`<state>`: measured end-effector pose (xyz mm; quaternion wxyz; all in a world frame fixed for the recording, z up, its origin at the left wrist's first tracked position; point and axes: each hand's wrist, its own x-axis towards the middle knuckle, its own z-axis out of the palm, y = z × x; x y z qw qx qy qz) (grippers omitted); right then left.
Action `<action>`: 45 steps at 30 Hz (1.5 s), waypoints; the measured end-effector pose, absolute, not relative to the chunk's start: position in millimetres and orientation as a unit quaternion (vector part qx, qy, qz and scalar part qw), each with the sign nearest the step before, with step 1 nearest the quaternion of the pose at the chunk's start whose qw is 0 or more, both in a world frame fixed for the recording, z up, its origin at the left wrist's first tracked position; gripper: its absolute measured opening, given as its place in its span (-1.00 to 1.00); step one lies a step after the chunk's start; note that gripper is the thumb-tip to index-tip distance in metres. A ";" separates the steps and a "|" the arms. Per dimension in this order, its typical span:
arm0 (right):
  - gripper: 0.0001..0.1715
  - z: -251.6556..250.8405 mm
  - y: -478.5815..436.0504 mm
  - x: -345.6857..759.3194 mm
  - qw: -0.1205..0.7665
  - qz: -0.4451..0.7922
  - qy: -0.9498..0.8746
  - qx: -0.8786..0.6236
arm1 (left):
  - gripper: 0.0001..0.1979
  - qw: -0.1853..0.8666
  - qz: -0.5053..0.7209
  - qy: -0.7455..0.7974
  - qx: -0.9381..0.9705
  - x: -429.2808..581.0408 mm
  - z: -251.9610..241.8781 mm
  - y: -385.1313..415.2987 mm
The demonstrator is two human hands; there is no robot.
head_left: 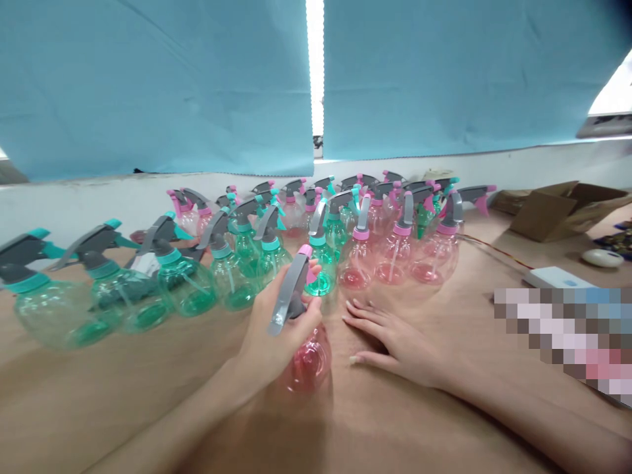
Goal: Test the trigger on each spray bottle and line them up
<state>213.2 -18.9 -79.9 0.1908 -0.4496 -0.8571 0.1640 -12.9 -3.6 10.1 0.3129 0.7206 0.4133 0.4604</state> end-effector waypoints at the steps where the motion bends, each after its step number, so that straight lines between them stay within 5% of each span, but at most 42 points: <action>1: -0.18 -80.4 -18.9 213.3 0.193 0.163 -0.857 -0.449 | -0.46 0.310 0.462 0.412 0.722 -12.8 9.9 -3.3; 45: -0.20 -76.6 -18.7 212.8 0.181 0.165 -0.858 -0.451 | -0.53 0.292 0.460 0.397 0.739 -16.9 5.1 -3.3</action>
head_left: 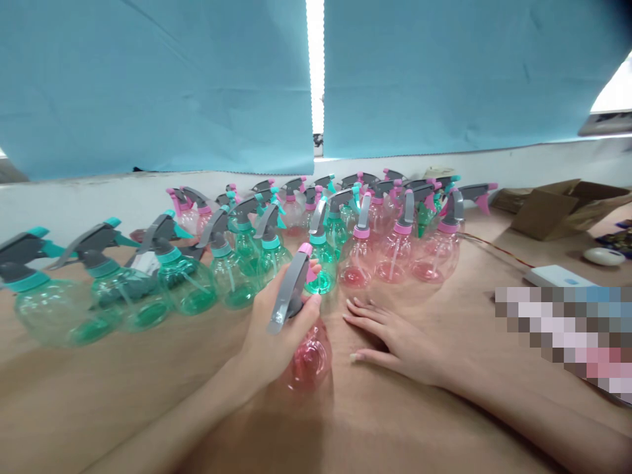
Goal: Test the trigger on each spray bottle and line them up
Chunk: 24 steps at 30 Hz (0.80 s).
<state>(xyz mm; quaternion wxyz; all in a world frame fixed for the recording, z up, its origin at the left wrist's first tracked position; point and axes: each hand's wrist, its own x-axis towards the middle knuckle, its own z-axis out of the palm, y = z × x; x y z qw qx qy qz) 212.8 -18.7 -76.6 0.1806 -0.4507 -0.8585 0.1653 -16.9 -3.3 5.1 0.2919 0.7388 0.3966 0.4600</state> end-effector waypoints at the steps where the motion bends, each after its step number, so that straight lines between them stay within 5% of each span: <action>1: -0.19 -76.3 -18.7 212.6 0.177 0.164 -0.858 -0.453 | -0.52 0.294 0.462 0.395 0.738 -16.9 4.8 -3.5; 15: -0.19 -76.8 -19.1 212.5 0.181 0.161 -0.858 -0.453 | -0.51 0.306 0.465 0.380 0.739 -17.4 4.6 -2.3; 24: -0.21 -79.3 -19.0 213.3 0.184 0.165 -0.857 -0.453 | -0.90 0.312 0.447 0.388 0.743 -23.3 1.6 -0.7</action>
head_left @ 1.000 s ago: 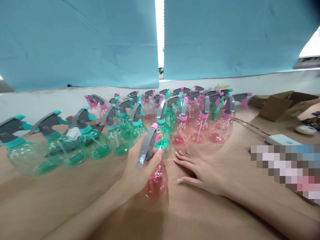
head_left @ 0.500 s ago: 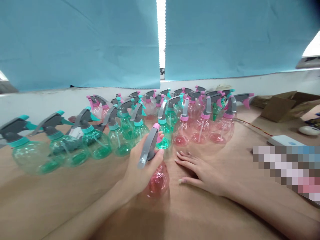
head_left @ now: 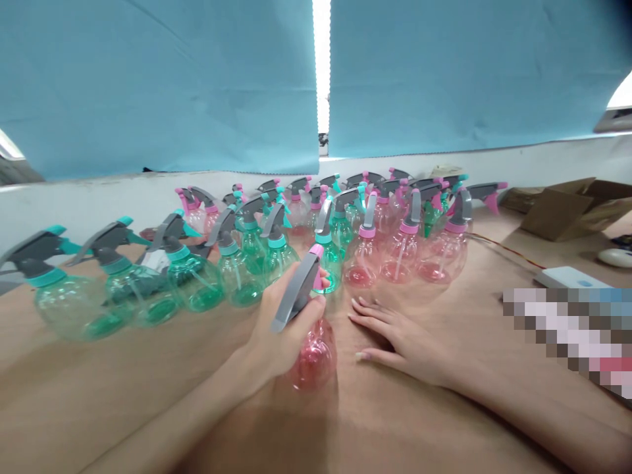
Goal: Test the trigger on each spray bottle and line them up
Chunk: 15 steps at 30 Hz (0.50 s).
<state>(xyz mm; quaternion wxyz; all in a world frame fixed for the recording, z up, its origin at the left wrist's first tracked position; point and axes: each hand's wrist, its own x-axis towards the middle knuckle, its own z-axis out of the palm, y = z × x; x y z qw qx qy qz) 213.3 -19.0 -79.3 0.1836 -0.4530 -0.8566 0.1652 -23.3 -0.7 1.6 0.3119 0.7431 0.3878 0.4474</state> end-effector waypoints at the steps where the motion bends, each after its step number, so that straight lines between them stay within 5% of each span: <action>1: -0.21 -79.7 -18.9 213.4 0.184 0.165 -0.857 -0.451 | -0.92 0.321 0.447 0.382 0.742 -23.7 1.5 -0.4; 5: -0.19 -79.5 -18.7 213.2 0.178 0.161 -0.861 -0.449 | -0.91 0.335 0.439 0.375 0.744 -23.5 3.1 -0.4; 11: -0.20 -79.2 -18.6 213.2 0.179 0.160 -0.859 -0.452 | -0.53 0.307 0.451 0.378 0.748 -19.5 6.6 -3.7; 15: -0.20 -79.9 -18.6 213.4 0.190 0.163 -0.858 -0.448 | -0.48 0.288 0.455 0.389 0.747 -18.8 5.7 -4.0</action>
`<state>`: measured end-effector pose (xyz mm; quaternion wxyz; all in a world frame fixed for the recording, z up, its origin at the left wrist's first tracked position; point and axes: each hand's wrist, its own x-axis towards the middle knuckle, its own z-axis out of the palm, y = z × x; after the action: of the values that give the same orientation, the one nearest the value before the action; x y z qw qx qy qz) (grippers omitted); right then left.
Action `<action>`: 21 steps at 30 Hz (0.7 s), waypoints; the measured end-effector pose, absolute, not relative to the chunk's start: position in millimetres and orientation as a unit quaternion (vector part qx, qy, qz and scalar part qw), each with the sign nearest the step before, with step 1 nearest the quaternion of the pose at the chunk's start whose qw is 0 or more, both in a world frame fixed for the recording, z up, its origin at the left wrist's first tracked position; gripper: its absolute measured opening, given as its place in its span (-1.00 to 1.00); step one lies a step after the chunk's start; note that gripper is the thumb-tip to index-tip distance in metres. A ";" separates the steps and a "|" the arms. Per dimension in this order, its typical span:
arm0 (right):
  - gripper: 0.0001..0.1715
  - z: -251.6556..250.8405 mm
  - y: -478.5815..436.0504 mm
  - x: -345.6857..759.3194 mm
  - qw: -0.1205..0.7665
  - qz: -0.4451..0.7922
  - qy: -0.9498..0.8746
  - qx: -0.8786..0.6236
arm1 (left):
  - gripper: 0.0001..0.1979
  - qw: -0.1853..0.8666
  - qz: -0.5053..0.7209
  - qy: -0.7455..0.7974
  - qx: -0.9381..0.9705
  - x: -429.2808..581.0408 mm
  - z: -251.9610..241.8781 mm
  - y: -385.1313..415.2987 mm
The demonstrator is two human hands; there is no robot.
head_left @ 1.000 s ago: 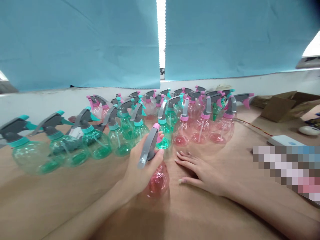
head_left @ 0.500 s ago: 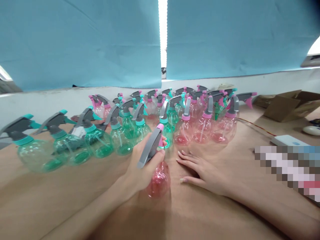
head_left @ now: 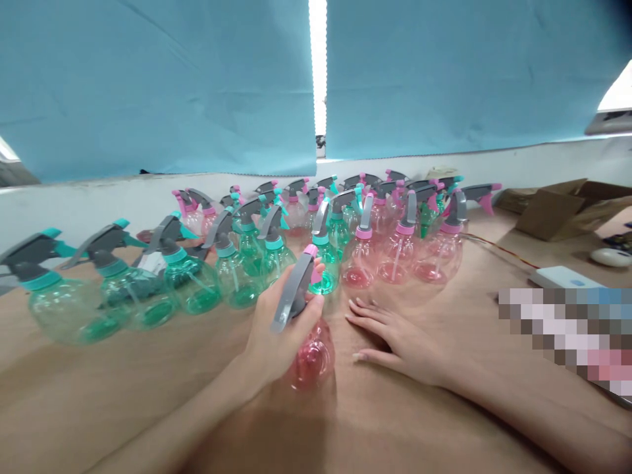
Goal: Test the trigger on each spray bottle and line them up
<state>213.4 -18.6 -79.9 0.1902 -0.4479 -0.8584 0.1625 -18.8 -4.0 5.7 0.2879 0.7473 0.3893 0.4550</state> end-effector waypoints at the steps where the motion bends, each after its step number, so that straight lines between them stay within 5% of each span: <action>1: -0.21 -79.9 -18.6 213.3 0.191 0.162 -0.858 -0.448 | -0.49 0.288 0.455 0.390 0.747 -19.0 5.3 -3.8; 21: -0.17 -76.9 -18.5 212.3 0.174 0.159 -0.860 -0.453 | -0.46 0.277 0.455 0.382 0.755 -19.9 4.2 -2.6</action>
<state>212.3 -18.5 -76.9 0.1743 -0.4530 -0.8598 0.1588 -19.9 -2.6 4.2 0.2771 0.7553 0.3821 0.4547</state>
